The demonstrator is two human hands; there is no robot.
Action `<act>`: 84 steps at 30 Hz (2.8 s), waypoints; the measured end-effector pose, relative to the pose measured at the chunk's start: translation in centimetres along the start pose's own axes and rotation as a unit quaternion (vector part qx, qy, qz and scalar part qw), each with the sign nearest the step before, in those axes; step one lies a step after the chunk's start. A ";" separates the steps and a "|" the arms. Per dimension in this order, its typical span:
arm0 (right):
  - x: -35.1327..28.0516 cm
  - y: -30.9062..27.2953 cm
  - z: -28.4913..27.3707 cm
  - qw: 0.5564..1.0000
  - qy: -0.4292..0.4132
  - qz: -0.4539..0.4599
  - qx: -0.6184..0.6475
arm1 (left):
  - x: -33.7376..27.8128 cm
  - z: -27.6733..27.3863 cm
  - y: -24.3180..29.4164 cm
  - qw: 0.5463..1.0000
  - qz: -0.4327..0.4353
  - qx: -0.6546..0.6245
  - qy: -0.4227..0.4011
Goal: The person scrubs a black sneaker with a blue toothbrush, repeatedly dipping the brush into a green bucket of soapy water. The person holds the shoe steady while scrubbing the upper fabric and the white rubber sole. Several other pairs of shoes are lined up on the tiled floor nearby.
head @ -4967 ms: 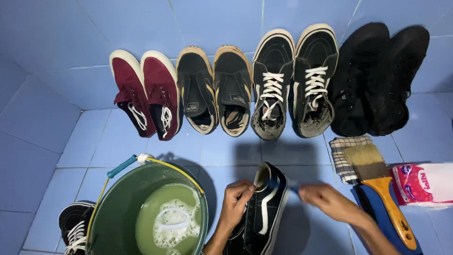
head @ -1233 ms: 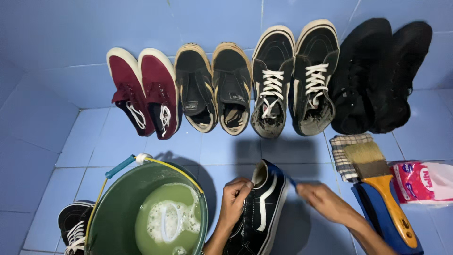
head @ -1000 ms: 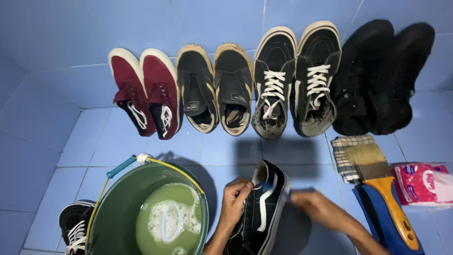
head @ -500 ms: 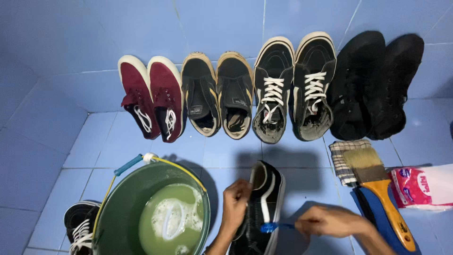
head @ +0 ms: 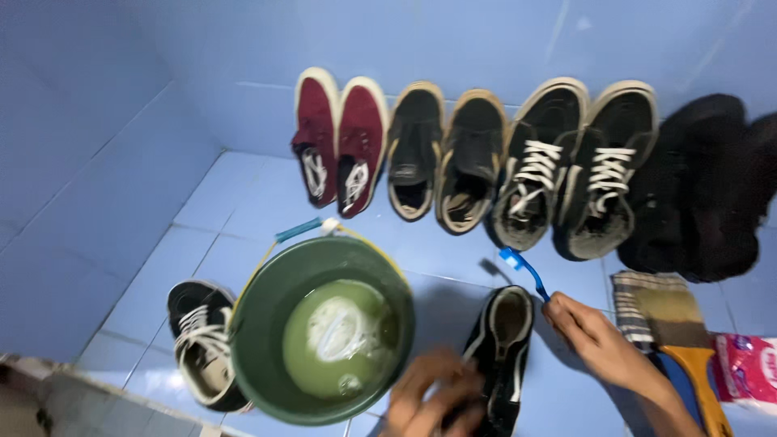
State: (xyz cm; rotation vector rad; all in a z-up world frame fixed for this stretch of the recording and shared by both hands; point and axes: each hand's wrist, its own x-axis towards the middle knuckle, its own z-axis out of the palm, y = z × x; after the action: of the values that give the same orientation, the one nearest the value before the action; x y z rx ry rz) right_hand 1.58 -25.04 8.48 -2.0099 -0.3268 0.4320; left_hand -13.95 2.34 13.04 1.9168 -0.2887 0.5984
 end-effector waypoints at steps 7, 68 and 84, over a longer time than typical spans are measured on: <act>2.1 -12.9 4.3 0.959 -0.026 -0.172 -0.223 | -16.3 -9.2 -18.4 0.855 -0.408 -0.280 0.157; 12.5 -22.0 21.4 0.583 -0.537 -0.200 -0.576 | -4.3 -13.3 -15.5 0.909 0.142 0.134 0.367; 13.5 -20.1 22.1 0.589 -0.443 -0.180 -0.652 | -4.4 -12.7 -15.2 0.910 0.107 0.125 0.381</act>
State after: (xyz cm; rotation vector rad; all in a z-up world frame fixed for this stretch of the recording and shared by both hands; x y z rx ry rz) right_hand 3.22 7.09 14.86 -2.7512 -2.1907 1.1340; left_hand -14.16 19.86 2.77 1.7403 0.0945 1.5313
